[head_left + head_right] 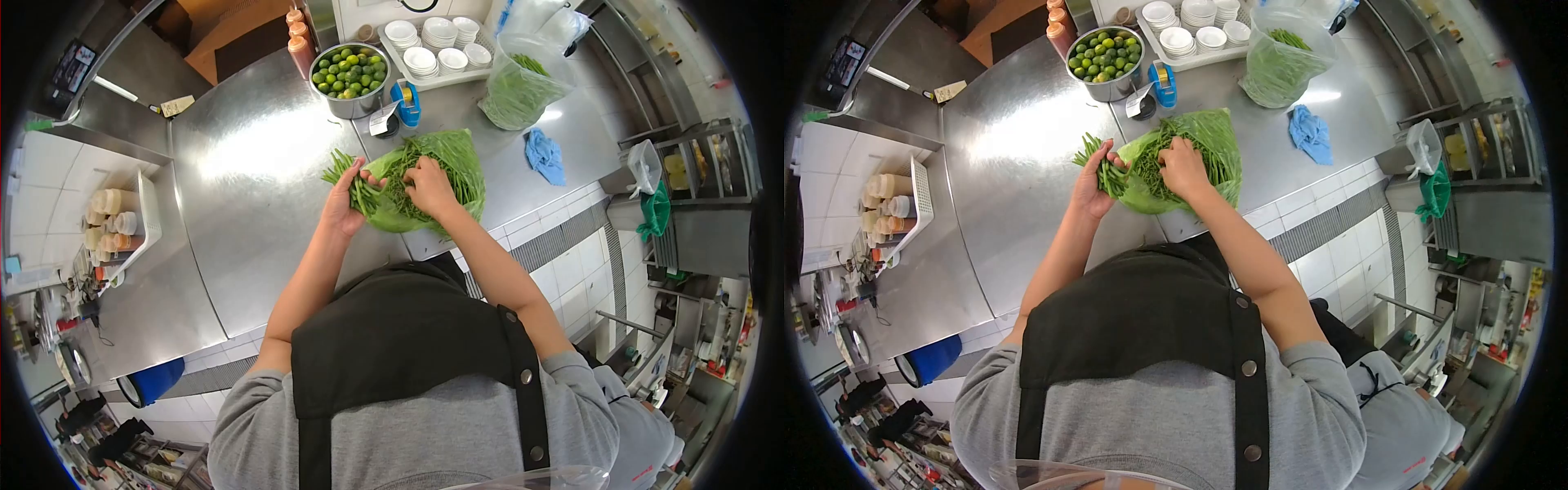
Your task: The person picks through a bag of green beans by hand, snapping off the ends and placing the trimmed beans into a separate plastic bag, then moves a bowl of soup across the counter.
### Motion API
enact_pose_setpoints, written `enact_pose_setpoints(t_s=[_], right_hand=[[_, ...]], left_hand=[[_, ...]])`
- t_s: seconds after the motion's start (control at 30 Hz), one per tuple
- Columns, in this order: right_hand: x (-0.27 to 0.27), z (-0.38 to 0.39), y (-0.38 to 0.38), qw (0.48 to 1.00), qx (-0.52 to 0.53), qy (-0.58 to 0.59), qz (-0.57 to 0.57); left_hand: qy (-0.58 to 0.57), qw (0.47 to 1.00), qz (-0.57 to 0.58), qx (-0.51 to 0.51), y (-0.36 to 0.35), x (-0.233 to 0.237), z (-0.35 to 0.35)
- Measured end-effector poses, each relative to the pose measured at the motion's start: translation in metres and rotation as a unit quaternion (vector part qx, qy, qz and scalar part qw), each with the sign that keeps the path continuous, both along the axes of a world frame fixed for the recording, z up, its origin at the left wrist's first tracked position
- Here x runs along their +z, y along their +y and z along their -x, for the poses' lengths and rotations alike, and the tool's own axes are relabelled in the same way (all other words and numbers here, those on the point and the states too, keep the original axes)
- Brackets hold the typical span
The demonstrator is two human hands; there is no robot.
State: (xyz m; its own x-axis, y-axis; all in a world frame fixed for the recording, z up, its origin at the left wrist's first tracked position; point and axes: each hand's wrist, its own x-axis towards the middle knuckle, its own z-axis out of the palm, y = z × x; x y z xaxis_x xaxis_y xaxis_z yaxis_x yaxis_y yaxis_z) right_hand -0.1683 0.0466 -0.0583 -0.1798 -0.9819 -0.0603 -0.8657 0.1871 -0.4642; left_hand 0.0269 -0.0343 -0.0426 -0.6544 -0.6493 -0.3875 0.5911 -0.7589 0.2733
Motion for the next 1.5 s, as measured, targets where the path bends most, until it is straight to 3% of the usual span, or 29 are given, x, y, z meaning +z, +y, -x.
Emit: enact_pose_setpoints(t_s=[0.07, 0.17, 0.37, 0.47, 0.57, 0.67, 0.83, 0.93, 1.03, 1.17, 1.33, 1.43, 1.5], right_hand=[[0.007, -0.003, 0.003, 0.999, 0.024, 0.016, -0.03], [0.016, 0.01, 0.011, 0.999, 0.033, -0.012, -0.039], [0.027, 0.027, 0.012, 0.996, -0.009, -0.056, 0.068], [0.022, 0.016, -0.002, 0.987, 0.067, -0.012, 0.143], [0.0, 0.005, -0.017, 0.981, 0.09, 0.069, 0.158], [-0.01, 0.007, -0.019, 0.979, 0.074, 0.037, 0.188], [0.023, 0.01, -0.009, 0.928, -0.066, -0.277, 0.241], [0.041, 0.014, -0.001, 0.849, -0.139, -0.474, 0.189], [0.06, 0.014, 0.008, 0.825, -0.139, -0.527, 0.149], [0.068, 0.012, 0.014, 0.83, -0.12, -0.527, 0.137], [0.066, 0.011, 0.015, 0.857, -0.12, -0.479, 0.147], [0.068, 0.006, 0.019, 0.956, -0.036, -0.131, 0.261], [0.055, -0.004, 0.014, 0.95, -0.04, -0.081, 0.298]], left_hand=[[0.02, 1.0, -0.003, -0.022, -0.004, -0.011, -0.006], [-0.044, 0.998, 0.029, -0.034, 0.0, 0.006, -0.01], [-0.108, 0.99, 0.015, -0.085, 0.007, 0.018, -0.006], [-0.103, 0.988, -0.019, -0.113, 0.011, -0.002, 0.004], [-0.123, 0.984, 0.016, -0.132, 0.018, 0.012, 0.01], [-0.135, 0.985, 0.026, -0.102, 0.015, 0.017, 0.001], [-0.178, 0.975, 0.117, -0.07, 0.008, 0.039, -0.017], [-0.241, 0.939, 0.231, -0.081, 0.01, 0.059, -0.007], [-0.276, 0.894, 0.345, -0.073, 0.014, 0.061, 0.015], [-0.349, 0.836, 0.405, -0.123, 0.018, 0.057, 0.037], [-0.345, 0.844, 0.392, -0.123, 0.028, 0.066, 0.04], [-0.357, 0.844, 0.384, -0.114, 0.028, 0.055, 0.039], [-0.353, 0.853, 0.37, -0.106, 0.029, 0.051, 0.039]])
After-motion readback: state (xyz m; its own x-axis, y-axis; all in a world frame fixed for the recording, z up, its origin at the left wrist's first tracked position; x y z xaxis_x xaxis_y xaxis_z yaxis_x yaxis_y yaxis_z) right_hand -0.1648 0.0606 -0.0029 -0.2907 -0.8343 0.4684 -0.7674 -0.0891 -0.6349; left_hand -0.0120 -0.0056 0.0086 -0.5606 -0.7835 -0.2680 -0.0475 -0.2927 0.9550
